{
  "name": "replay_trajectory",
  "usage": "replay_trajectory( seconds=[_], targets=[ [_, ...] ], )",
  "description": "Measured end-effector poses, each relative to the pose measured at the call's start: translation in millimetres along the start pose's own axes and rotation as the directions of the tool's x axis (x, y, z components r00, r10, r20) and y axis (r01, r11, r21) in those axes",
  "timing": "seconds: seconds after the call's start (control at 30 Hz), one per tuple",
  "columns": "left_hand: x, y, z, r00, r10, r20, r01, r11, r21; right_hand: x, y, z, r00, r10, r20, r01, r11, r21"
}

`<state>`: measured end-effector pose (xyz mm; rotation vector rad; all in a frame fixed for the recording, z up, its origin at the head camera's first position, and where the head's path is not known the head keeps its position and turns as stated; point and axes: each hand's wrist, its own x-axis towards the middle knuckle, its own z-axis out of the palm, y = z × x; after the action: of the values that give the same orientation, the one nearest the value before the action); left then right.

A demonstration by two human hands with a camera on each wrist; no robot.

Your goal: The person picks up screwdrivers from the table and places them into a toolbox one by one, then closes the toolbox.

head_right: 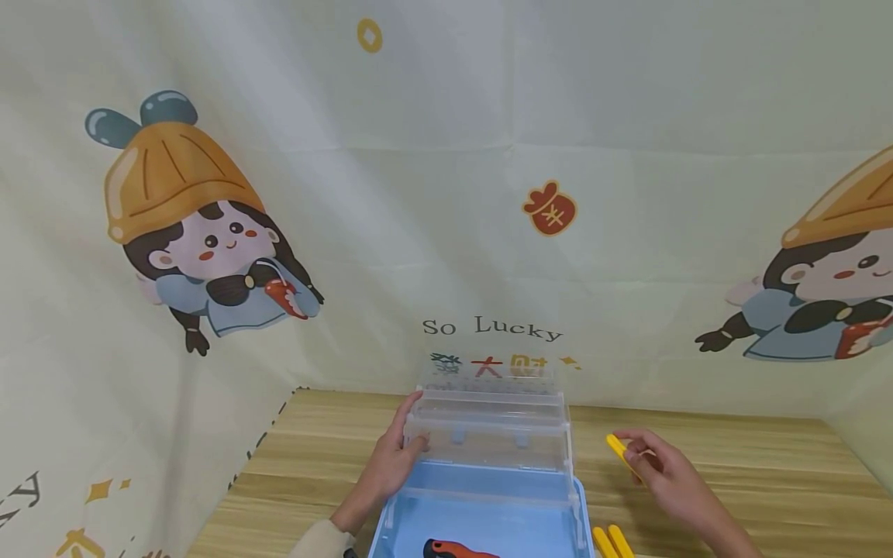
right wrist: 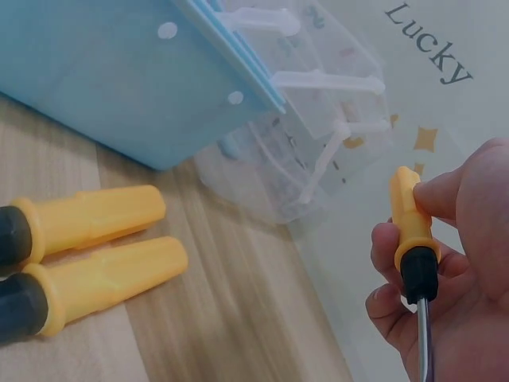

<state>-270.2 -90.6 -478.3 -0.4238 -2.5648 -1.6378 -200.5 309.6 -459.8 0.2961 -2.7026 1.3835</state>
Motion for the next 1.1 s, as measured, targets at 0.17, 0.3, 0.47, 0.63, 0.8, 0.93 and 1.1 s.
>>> replay_trajectory(
  seconds=[0.17,0.3,0.47,0.63,0.8,0.93,1.1],
  targets=[
    [-0.5,-0.4,-0.1,1.000,0.001,0.004,-0.001,1.000,-0.001,1,-3,-0.7,1.000,-0.007,-0.004,0.007,1.000,0.002],
    [-0.8,-1.0,-0.1,1.000,0.002,0.012,-0.002,1.000,-0.007,2,-5,-0.1,1.000,-0.009,-0.002,0.009,1.000,0.022],
    [-1.0,-2.2,0.0,1.000,0.003,0.019,-0.002,1.000,-0.008,5,-9,-0.1,0.999,-0.034,-0.007,0.034,0.999,0.020],
    [-1.0,-2.8,0.0,1.000,0.002,0.020,-0.002,1.000,-0.008,7,-14,-2.6,0.998,-0.059,-0.016,0.059,0.998,0.005],
    [0.1,-3.3,0.3,1.000,0.008,0.015,-0.008,1.000,-0.004,8,-19,-5.1,0.997,-0.072,-0.022,0.072,0.997,-0.005],
    [0.5,-4.1,0.6,1.000,0.017,0.016,-0.017,1.000,-0.003,11,-22,-6.4,0.998,-0.059,-0.017,0.059,0.998,-0.008],
    [0.4,-2.6,0.2,1.000,0.014,0.012,-0.014,1.000,-0.005,15,-27,-7.0,0.996,-0.085,-0.002,0.085,0.996,0.003]
  ],
)
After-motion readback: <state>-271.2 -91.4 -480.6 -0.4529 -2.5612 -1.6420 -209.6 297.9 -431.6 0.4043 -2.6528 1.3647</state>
